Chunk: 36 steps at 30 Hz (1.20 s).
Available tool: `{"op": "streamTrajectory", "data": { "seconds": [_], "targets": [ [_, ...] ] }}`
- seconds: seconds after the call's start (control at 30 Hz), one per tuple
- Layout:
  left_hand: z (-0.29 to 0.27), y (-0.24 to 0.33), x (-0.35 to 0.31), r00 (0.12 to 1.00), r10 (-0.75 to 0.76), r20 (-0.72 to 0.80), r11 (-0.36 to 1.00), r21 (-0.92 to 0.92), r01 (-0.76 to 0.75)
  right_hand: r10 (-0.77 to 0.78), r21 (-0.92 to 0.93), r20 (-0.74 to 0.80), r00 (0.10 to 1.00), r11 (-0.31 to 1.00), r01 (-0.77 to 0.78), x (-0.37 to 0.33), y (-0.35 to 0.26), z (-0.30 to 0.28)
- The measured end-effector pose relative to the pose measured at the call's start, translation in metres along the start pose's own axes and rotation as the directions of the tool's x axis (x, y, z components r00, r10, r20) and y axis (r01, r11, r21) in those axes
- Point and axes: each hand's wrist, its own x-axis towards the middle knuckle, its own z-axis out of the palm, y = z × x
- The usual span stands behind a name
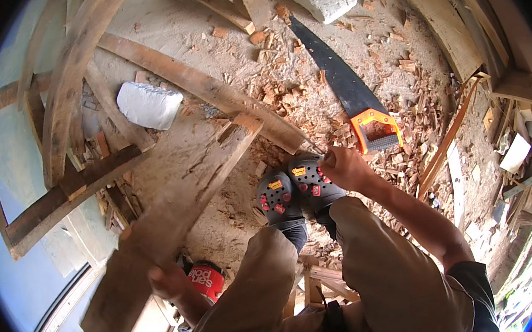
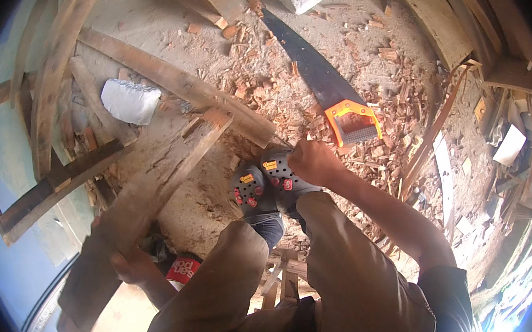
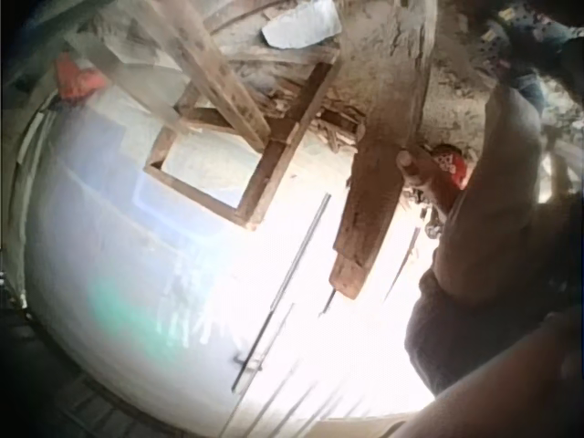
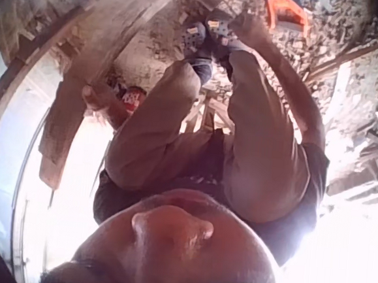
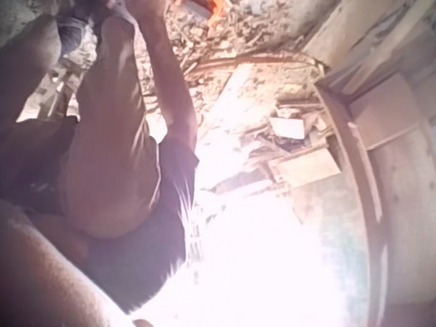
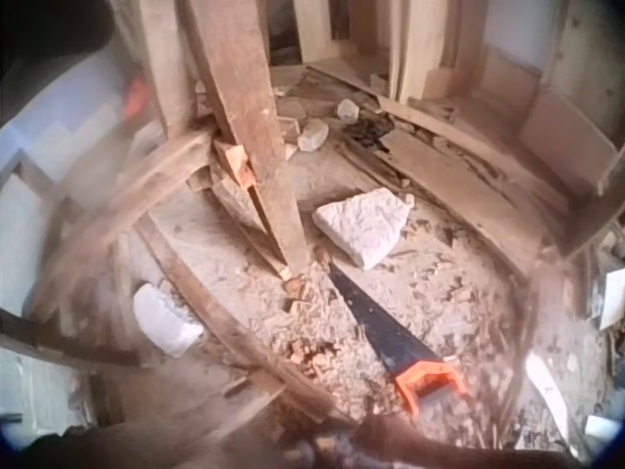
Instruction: The person sits on the floor and uses a chisel to carve and shape a piece of wood. They repeatedly strike the chisel with a mallet to remove wood shavings and refine the shape of the wood piece.
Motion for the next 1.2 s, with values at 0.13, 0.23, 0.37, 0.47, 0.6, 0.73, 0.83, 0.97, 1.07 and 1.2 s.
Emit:
{"op": "streamTrajectory", "data": {
  "seconds": [0.13,0.23,0.37,0.47,0.6,0.73,0.83,0.97,1.07,1.2],
  "targets": [
    [0.019,-0.026,-0.007,0.567,-0.623,-0.539,0.685,-0.726,0.063,0.155,0.067,-0.029,0.987,0.986,-0.153,-0.001,-0.015,-0.006],
    [0.011,-0.049,-0.007,0.416,-0.781,-0.465,0.531,-0.846,0.053,0.176,0.050,-0.040,0.984,0.983,-0.174,0.003,-0.017,-0.003],
    [0.009,-0.061,-0.010,0.377,-0.836,-0.399,0.452,-0.890,0.061,0.145,0.063,-0.071,0.987,0.988,-0.141,0.002,-0.007,0.002],
    [0.012,-0.062,-0.013,0.358,-0.847,-0.392,0.441,-0.895,0.063,0.113,0.023,-0.075,0.991,0.994,-0.111,0.000,-0.002,0.003],
    [0.016,-0.064,-0.012,0.387,-0.827,-0.407,0.461,-0.886,0.054,0.111,0.007,-0.080,0.991,0.994,-0.111,-0.001,-0.004,0.006],
    [0.013,-0.066,-0.012,0.360,-0.843,-0.400,0.445,-0.894,0.048,0.142,0.053,-0.068,0.988,0.989,-0.138,0.000,-0.002,0.013],
    [0.013,-0.068,-0.013,0.404,-0.822,-0.401,0.447,-0.894,0.020,0.112,0.034,-0.121,0.986,0.994,-0.108,0.003,0.005,0.017],
    [0.012,-0.071,-0.015,0.443,-0.809,-0.388,0.439,-0.898,0.016,0.060,0.016,-0.178,0.982,0.998,-0.058,0.008,0.010,0.014],
    [0.013,-0.072,-0.014,0.402,-0.833,-0.379,0.431,-0.901,0.043,0.105,0.055,-0.142,0.984,0.994,-0.098,0.009,0.005,0.011],
    [0.016,-0.071,-0.014,0.346,-0.862,-0.370,0.412,-0.910,0.052,0.152,0.159,-0.091,0.984,0.978,-0.137,0.006,-0.009,0.008]
  ]
}}
